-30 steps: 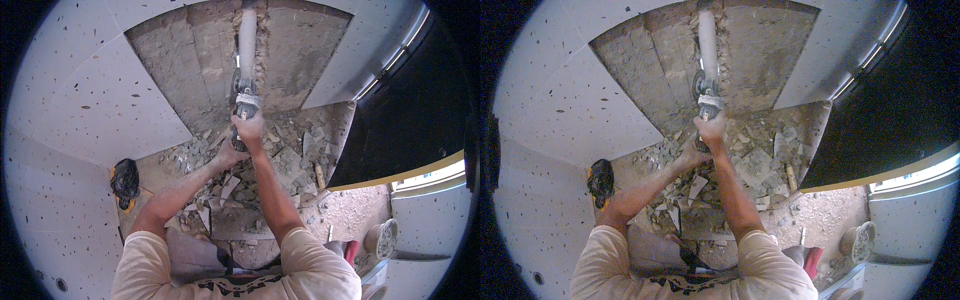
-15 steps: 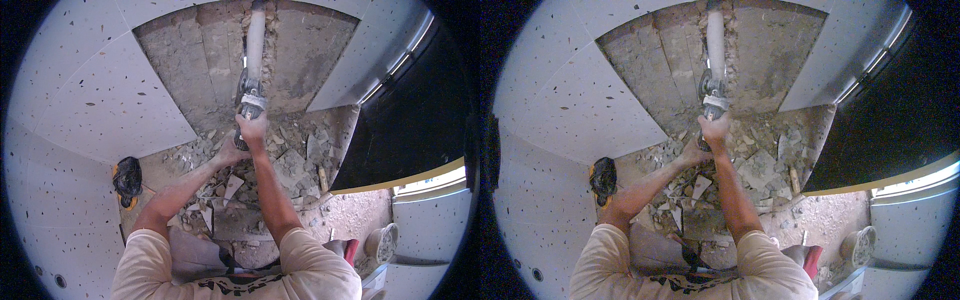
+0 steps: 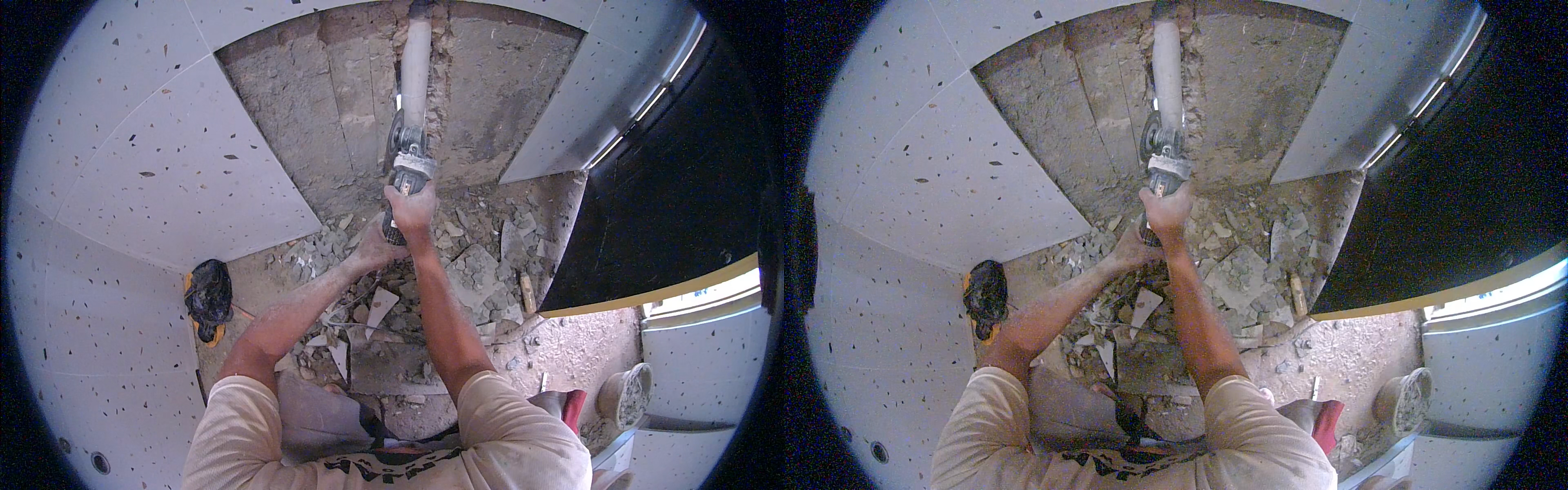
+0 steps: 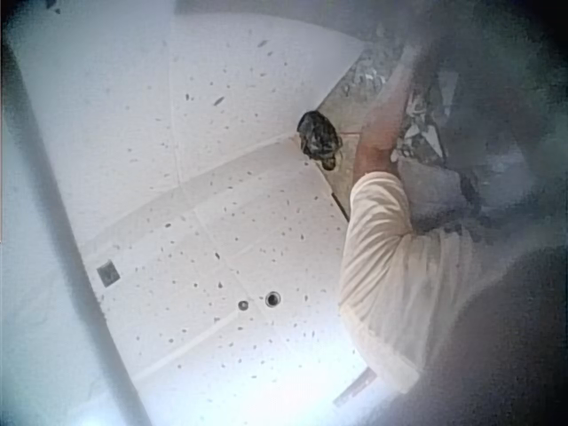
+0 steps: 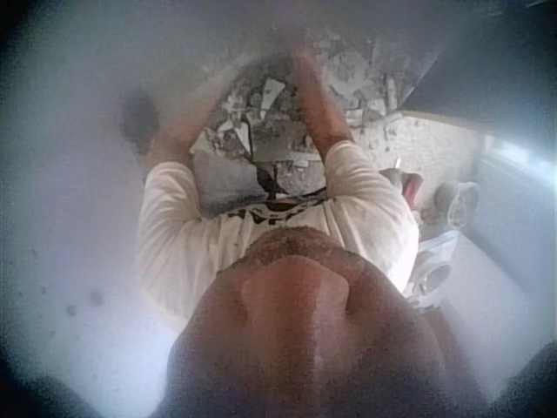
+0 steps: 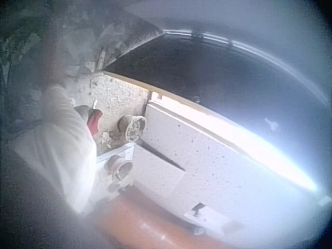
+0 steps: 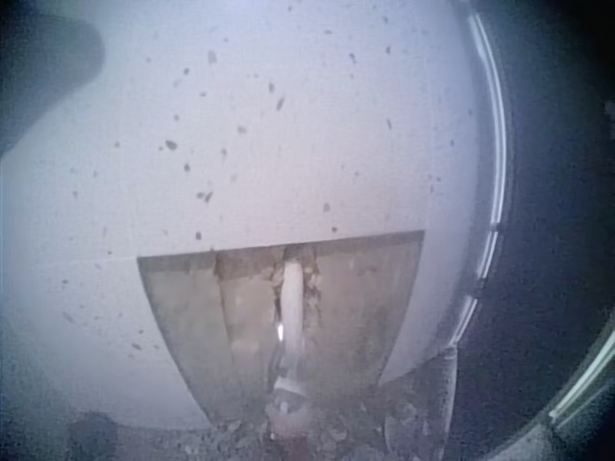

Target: The person uses an angle grinder to cut a white PVC pipe embedded in a concrete floor. They then use a chisel to remove debris and clear the area around the pipe.

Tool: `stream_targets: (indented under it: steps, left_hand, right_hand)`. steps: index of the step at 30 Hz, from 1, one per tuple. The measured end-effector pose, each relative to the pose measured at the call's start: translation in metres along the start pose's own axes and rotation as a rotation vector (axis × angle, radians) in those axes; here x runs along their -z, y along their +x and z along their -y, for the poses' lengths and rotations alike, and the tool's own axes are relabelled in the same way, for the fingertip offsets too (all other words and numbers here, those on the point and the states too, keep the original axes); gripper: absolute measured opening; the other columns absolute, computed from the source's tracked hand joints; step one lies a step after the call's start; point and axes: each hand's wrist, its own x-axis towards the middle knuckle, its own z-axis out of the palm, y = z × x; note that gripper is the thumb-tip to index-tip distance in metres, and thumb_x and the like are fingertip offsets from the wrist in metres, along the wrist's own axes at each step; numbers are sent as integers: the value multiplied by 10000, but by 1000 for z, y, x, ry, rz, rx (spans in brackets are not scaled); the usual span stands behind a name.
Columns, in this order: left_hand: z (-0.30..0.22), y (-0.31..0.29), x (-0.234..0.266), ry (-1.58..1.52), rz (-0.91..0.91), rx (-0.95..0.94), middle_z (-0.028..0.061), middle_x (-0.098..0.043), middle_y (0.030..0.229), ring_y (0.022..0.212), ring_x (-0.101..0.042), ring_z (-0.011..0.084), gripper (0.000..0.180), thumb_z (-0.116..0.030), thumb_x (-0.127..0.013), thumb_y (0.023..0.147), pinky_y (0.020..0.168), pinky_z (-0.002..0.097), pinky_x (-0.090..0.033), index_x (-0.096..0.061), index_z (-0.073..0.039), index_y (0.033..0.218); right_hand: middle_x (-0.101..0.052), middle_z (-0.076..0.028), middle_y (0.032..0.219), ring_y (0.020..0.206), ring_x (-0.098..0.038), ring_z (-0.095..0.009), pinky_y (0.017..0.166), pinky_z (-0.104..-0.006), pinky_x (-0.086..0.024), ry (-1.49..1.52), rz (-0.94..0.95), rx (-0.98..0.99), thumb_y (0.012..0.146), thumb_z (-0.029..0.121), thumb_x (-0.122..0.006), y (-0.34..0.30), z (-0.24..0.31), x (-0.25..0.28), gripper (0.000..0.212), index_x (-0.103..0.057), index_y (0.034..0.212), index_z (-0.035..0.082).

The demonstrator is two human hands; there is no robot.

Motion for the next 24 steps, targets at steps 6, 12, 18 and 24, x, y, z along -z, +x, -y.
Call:
stream_targets:
  steps: [6,12,18,24]
  left_hand:
    - [-7,1,0,65,-23,-27,34,-635,1203,1121,-589,169,760,-223,-898,664,1000,366,-447,-518,-81,1306]
    - [-10,5,-2,115,-67,-57,49,-640,1122,1046,-605,173,724,-213,-876,631,908,355,-479,-534,-69,1253]
    - [-9,10,1,80,-75,-151,47,-640,1097,1019,-607,170,728,-193,-868,603,891,353,-486,-529,-60,1233]
    - [-19,11,-3,51,-66,-130,32,-636,1108,1013,-605,158,739,-189,-879,604,897,339,-483,-519,-49,1234]
  right_hand:
    - [-680,-153,924,826,-673,-275,778,-406,-524,-62,3,-41,633,182,-810,0,12,4,553,-581,1089,-32]
    - [-675,-168,944,847,-670,-282,793,-401,-521,-32,6,-21,631,204,-813,3,19,8,595,-564,1116,-36]
    - [-674,-170,938,843,-669,-286,797,-406,-521,73,43,22,633,208,-810,4,36,12,601,-550,1113,-44]
    - [-677,-182,939,837,-673,-298,796,-409,-522,-2,45,-57,630,220,-812,10,33,15,588,-562,1090,-48]
